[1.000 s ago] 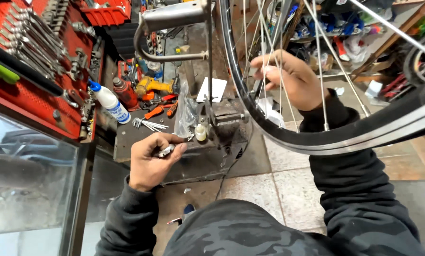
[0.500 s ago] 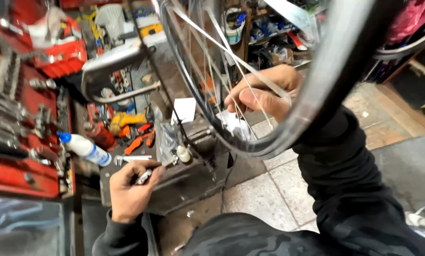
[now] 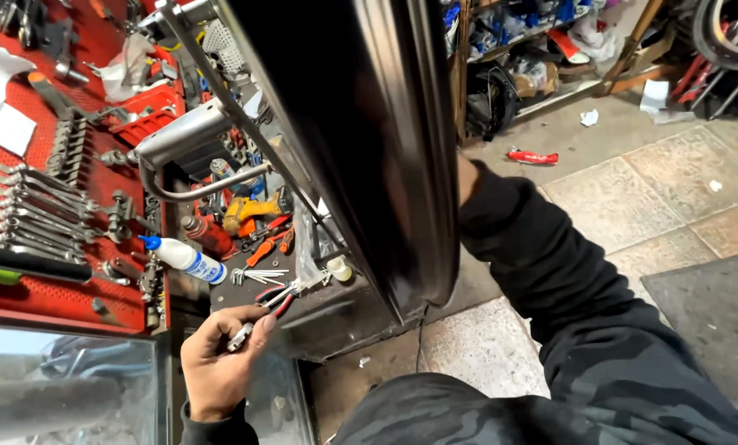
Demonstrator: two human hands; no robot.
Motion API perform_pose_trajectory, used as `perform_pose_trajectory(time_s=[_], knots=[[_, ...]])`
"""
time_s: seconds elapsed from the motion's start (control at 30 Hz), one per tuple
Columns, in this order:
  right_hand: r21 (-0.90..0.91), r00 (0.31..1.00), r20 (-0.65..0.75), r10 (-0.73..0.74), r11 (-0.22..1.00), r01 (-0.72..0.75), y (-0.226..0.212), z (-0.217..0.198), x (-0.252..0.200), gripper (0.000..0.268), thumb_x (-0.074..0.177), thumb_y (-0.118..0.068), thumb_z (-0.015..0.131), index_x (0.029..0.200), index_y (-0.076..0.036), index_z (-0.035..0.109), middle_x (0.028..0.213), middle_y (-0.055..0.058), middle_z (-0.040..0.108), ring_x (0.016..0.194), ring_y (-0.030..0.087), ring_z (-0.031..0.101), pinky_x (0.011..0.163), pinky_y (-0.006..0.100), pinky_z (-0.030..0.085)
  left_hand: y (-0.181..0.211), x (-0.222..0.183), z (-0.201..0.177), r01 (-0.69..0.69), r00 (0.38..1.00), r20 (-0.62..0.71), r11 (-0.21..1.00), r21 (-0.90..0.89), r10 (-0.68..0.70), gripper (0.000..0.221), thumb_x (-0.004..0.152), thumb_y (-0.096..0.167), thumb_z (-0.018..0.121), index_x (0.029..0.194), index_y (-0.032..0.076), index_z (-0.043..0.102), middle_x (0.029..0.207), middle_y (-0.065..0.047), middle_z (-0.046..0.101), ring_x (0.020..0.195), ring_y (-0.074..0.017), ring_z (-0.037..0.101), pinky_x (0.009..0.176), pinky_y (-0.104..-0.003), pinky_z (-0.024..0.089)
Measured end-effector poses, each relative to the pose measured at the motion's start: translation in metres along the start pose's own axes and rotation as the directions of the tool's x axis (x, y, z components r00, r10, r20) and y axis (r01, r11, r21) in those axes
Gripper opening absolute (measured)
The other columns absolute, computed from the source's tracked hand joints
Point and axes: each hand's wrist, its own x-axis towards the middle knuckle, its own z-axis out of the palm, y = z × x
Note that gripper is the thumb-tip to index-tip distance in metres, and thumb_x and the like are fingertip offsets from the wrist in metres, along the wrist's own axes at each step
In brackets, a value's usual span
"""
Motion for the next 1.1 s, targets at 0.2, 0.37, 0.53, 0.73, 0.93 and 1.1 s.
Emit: perform_pose_trajectory(time_s=[0.2,0.37,0.53,0.73,0.93,1.1], knots=[[-0.122,0.986,-0.083,0.144,0.981,-0.153,-0.003,0.006,0.0,0.025,0.105,-0.024,0.061,0.105,-0.002,0.072,0.093,0.004,0.072,0.085,0.012,0.066,0.078,0.027,0.056,0.003,0.024,0.006,-0.048,0.998,0.036,0.998,-0.034,0.049,0.036,0.085,0.001,0.079,0.072,0.006,0.046,0.093,-0.006,0.076,0.081,-0.0042,0.06,0.07,-0.019,0.049],[-0.254,0.95,-0.172,0.261,0.92,-0.299,-0.026,0.03,-0.006,0.03,0.101,-0.027,0.059,0.11,-0.002,0.074,0.099,0.005,0.075,0.09,0.012,0.07,0.082,0.029,0.059,0.022,0.062,0.024,-0.107,0.986,0.128,0.994,0.014,0.104,0.033,0.085,0.005,0.085,0.076,0.004,0.054,0.067,-0.001,0.054,0.066,-0.005,0.046,0.059,-0.021,0.04],[-0.175,0.908,-0.395,-0.143,0.981,0.079,-0.066,0.052,-0.023,0.053,0.108,-0.052,0.049,0.072,-0.014,0.048,0.115,0.019,0.071,0.095,0.025,0.062,0.079,0.043,0.055,0.091,0.11,0.038,-0.118,0.846,0.396,0.85,-0.513,0.357,0.014,0.1,0.015,0.063,0.107,0.003,0.063,0.086,-0.002,0.063,0.069,-0.0035,0.058,0.063,-0.02,0.049],[-0.225,0.79,-0.498,-0.357,0.933,0.279,-0.131,0.099,0.017,0.078,0.103,-0.067,0.051,0.151,-0.006,0.053,0.159,0.011,0.045,0.147,0.026,0.048,0.124,0.048,0.042,0.185,0.149,0.036,-0.749,0.442,0.148,0.455,-0.482,0.885,0.029,0.091,0.014,0.083,0.107,0.003,0.062,0.129,-0.015,0.067,0.08,-0.0144,0.068,0.073,-0.027,0.056],[-0.44,0.751,-0.562,-0.346,0.894,0.083,-0.133,0.103,0.038,0.085,0.097,-0.026,0.074,0.165,-0.004,0.027,0.169,0.015,0.037,0.16,0.033,0.036,0.127,0.05,0.038,0.212,0.184,0.043,-0.921,0.175,-0.189,0.093,-0.377,0.966,0.025,0.094,0.007,0.083,0.113,0.005,0.067,0.132,-0.016,0.063,0.109,-0.0301,0.072,0.091,-0.037,0.059],[-0.447,0.667,-0.678,-0.309,0.894,-0.041,-0.142,0.108,0.044,0.085,0.088,-0.018,0.069,0.162,0.0,0.032,0.161,0.014,0.045,0.148,0.029,0.047,0.119,0.042,0.04,0.219,0.196,0.056,-0.919,0.161,-0.266,0.046,-0.392,0.951,0.033,0.091,0.011,0.082,0.12,0.007,0.068,0.124,-0.012,0.064,0.112,-0.0314,0.07,0.093,-0.04,0.058]])
